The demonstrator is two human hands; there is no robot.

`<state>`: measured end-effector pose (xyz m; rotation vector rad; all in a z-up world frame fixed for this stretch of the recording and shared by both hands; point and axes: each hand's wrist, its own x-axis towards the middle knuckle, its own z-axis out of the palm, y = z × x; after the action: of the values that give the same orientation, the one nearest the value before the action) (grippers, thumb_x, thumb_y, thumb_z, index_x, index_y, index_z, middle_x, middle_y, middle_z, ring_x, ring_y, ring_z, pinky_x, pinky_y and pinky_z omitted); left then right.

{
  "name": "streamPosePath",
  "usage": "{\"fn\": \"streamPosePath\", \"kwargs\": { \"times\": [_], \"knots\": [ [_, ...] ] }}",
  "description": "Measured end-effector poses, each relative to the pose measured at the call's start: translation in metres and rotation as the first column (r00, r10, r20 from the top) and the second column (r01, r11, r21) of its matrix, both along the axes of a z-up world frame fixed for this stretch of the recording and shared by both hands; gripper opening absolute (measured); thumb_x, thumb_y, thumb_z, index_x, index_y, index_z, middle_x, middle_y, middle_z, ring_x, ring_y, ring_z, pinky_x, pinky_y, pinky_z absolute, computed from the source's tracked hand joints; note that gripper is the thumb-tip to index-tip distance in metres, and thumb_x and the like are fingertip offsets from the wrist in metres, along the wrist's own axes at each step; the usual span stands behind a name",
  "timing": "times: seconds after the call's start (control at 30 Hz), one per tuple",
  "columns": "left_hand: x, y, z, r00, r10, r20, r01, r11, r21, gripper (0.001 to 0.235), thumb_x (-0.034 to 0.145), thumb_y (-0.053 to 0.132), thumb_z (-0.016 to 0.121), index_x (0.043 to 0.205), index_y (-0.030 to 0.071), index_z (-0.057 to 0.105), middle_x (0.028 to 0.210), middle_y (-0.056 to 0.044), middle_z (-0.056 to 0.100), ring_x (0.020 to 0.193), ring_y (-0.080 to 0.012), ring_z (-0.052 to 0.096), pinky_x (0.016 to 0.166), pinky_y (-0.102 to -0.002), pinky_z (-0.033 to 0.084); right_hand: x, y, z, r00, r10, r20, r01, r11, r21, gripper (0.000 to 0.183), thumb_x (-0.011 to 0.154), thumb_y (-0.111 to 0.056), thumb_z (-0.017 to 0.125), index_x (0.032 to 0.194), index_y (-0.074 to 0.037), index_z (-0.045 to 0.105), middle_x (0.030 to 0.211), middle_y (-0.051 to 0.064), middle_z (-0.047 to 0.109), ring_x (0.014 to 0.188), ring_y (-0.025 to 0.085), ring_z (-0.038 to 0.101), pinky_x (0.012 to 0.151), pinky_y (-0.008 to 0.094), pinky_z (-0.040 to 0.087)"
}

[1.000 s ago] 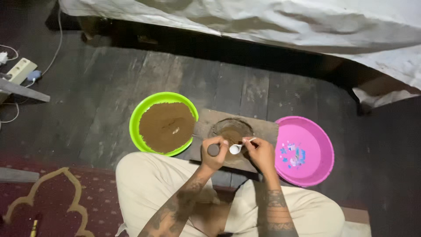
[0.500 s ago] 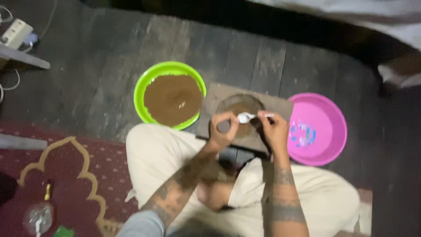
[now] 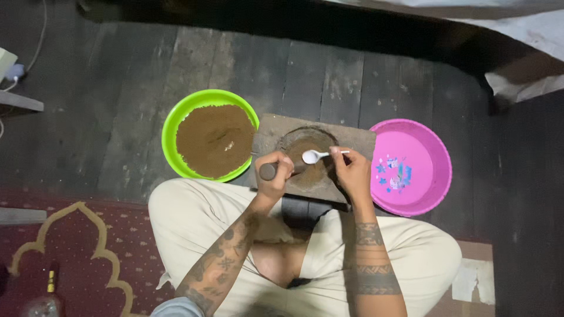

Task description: The person scoops brown powder from a green bowl into a wooden mortar using a white spoon, then grinds it with a pestle. The person repeats this process, transferring more powder and grinding it into a finer consistency.

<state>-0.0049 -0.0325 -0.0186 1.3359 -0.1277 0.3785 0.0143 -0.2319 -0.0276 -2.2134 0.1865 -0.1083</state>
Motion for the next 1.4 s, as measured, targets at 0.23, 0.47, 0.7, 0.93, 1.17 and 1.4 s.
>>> {"fn": "streamPosePath", "kwargs": {
  "times": [0.23, 0.47, 0.7, 0.93, 1.17, 1.4],
  "knots": [
    [-0.016, -0.008, 0.061, 0.999, -0.033, 0.023, 0.031, 0.995, 0.09, 0.036, 0.084, -0.002, 0.061, 0.052, 0.01, 0.049, 0.045, 0.004, 0.034, 0.048, -0.0068, 0.037, 0.044, -0.026, 0.033, -0.003, 0.0, 0.007, 1.0, 0.022, -0.006, -0.022, 0.999, -0.031, 0.02, 0.098, -0.03, 0.07, 0.102, -0.013, 0.082, 0.097, 0.016, 0.078, 0.098, 0.044, 0.07, 0.082, 0.051, 0.054],
    [-0.01, -0.016, 0.021, 0.993, -0.06, 0.104, 0.055, 0.997, 0.051, 0.036, 0.086, -0.001, 0.06, 0.054, 0.009, 0.049, 0.038, -0.003, 0.04, 0.038, -0.0103, 0.031, 0.039, -0.026, 0.031, 0.002, 0.001, 0.007, 0.988, 0.086, 0.126, -0.092, 0.995, 0.042, 0.014, 0.098, -0.018, 0.07, 0.106, -0.016, 0.082, 0.101, 0.013, 0.078, 0.102, 0.04, 0.071, 0.087, 0.047, 0.054],
    [-0.017, -0.008, 0.056, 0.981, 0.061, 0.186, -0.058, 0.998, -0.02, 0.036, 0.084, -0.003, 0.06, 0.053, 0.01, 0.049, 0.041, -0.002, 0.04, 0.038, -0.0112, 0.029, 0.038, -0.024, 0.03, -0.002, 0.003, 0.015, 0.965, 0.222, -0.137, -0.249, 0.941, -0.23, 0.017, 0.096, -0.028, 0.067, 0.101, -0.023, 0.083, 0.098, 0.002, 0.08, 0.101, 0.034, 0.073, 0.09, 0.049, 0.056],
    [0.006, -0.014, 0.009, 0.974, 0.046, 0.221, -0.04, 0.999, -0.032, 0.035, 0.08, -0.007, 0.059, 0.05, 0.008, 0.049, 0.038, -0.004, 0.042, 0.036, -0.0111, 0.032, 0.036, -0.026, 0.03, 0.0, -0.004, -0.003, 0.982, 0.109, 0.157, -0.104, 0.994, -0.041, 0.015, 0.1, -0.018, 0.066, 0.102, -0.019, 0.081, 0.092, 0.008, 0.077, 0.094, 0.034, 0.072, 0.084, 0.043, 0.056],
    [-0.004, -0.016, 0.032, 0.977, 0.104, 0.188, -0.094, 0.993, -0.065, 0.04, 0.082, -0.009, 0.057, 0.049, 0.009, 0.044, 0.039, -0.002, 0.038, 0.039, -0.0118, 0.028, 0.039, -0.026, 0.03, 0.0, 0.001, -0.004, 0.973, 0.181, 0.143, -0.144, 0.96, -0.24, 0.016, 0.099, -0.019, 0.064, 0.097, -0.012, 0.079, 0.088, 0.011, 0.074, 0.09, 0.034, 0.072, 0.083, 0.045, 0.056],
    [-0.017, -0.02, -0.002, 0.976, -0.06, 0.208, 0.063, 0.998, -0.01, 0.036, 0.09, 0.004, 0.06, 0.055, 0.009, 0.055, 0.046, -0.007, 0.053, 0.039, -0.0159, 0.037, 0.041, -0.027, 0.036, 0.001, -0.002, -0.003, 0.981, 0.144, 0.133, -0.139, 0.989, -0.045, 0.017, 0.101, -0.021, 0.063, 0.101, -0.016, 0.08, 0.094, 0.008, 0.078, 0.096, 0.036, 0.073, 0.085, 0.045, 0.057]
  ]
}}
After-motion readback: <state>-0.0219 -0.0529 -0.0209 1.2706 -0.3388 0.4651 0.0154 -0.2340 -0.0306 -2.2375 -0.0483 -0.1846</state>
